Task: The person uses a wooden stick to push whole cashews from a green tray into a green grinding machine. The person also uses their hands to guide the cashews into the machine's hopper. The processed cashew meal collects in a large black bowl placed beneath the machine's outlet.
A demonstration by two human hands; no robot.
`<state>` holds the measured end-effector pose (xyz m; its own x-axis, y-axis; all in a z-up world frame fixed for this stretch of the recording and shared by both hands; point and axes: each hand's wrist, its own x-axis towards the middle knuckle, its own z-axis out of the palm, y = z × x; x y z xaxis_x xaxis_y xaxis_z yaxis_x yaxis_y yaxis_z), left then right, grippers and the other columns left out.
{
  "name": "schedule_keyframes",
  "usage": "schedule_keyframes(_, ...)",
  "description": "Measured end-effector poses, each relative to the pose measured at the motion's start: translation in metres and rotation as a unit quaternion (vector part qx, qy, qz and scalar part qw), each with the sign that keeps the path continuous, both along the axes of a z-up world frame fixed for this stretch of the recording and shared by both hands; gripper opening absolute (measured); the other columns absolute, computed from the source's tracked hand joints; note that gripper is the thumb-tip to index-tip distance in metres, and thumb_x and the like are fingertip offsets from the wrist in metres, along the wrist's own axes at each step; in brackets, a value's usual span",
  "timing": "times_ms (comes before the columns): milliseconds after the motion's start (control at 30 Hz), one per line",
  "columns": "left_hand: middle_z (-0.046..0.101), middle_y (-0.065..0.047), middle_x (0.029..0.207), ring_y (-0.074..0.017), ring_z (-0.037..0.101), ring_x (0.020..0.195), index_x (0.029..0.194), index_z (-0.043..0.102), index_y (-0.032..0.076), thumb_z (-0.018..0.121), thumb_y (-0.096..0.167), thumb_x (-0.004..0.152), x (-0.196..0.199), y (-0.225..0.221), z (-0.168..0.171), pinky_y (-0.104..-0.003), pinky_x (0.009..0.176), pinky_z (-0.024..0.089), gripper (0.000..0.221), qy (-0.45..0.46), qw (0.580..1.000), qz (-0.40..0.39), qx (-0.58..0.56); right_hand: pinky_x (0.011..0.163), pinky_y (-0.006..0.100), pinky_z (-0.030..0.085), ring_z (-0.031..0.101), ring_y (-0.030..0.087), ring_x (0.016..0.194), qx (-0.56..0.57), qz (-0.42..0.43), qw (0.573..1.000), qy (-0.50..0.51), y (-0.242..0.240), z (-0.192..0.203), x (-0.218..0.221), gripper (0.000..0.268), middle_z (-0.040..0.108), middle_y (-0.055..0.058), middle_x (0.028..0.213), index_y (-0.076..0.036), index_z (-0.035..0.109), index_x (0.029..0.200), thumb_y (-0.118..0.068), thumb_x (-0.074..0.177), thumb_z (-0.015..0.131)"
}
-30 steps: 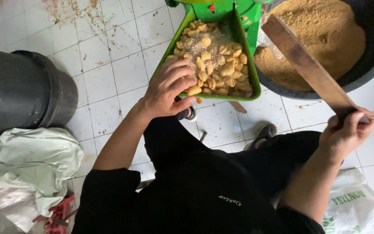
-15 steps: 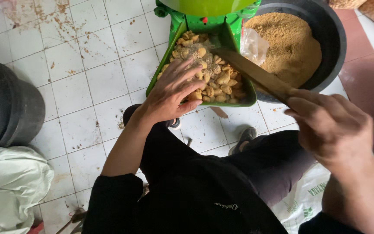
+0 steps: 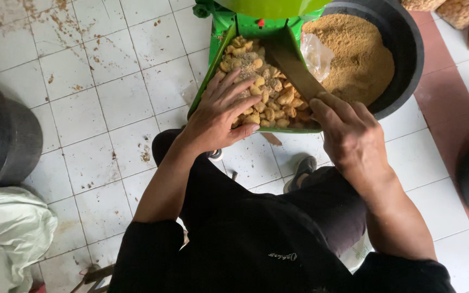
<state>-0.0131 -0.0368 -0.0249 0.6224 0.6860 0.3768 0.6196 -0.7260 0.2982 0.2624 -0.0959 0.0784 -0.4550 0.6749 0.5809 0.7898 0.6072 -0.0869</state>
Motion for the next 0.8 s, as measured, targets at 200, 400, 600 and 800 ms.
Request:
schedule_keyframes(200,0.048,-0.014,0.156,-0.0395,0.032,0.154,0.136,0.067,0.01,0.072,0.05,0.096,-0.001,-0.001,0.006,-0.067,0.123,0.026,0.056,-0.003,1.0,0.008,-0.009,0.08,0.035,0.06,0.071,0.023,0.092,-0.025,-0.062,0.997,0.028,-0.022,-0.016,0.02,0.025,0.075,0.006,0.12,-0.006,0.071,0.121,-0.003,0.098,0.081)
schedule_keyframes(400,0.048,-0.013,0.157,-0.0395,0.031,0.154,0.138,0.066,0.012,0.07,0.053,0.096,-0.001,0.004,0.005,-0.068,0.123,0.025,0.059,0.007,1.0,0.012,-0.013,0.076,0.035,0.06,0.072,0.024,0.089,-0.011,-0.067,0.996,0.052,-0.029,0.019,0.023,0.025,0.074,0.009,0.108,-0.004,0.068,0.112,-0.002,0.092,0.084)
schedule_keyframes(600,0.046,-0.013,0.158,-0.0395,0.029,0.154,0.141,0.064,0.014,0.065,0.06,0.097,-0.002,0.006,-0.001,-0.071,0.122,0.021,0.064,0.014,1.0,0.025,-0.012,0.083,0.032,0.061,0.073,0.021,0.1,-0.072,-0.067,0.995,0.033,-0.054,0.043,0.055,0.024,0.073,0.009,0.114,-0.005,0.065,0.122,-0.005,0.102,0.078)
schedule_keyframes(800,0.045,-0.014,0.159,-0.0402,0.028,0.153,0.139,0.065,0.017,0.064,0.065,0.094,-0.001,0.008,-0.005,-0.073,0.121,0.019,0.066,0.01,0.999,0.037,-0.02,0.077,0.029,0.061,0.071,0.021,0.098,-0.153,-0.005,0.98,0.124,-0.065,0.004,0.127,0.025,0.068,0.017,0.116,-0.002,0.058,0.13,-0.005,0.108,0.068)
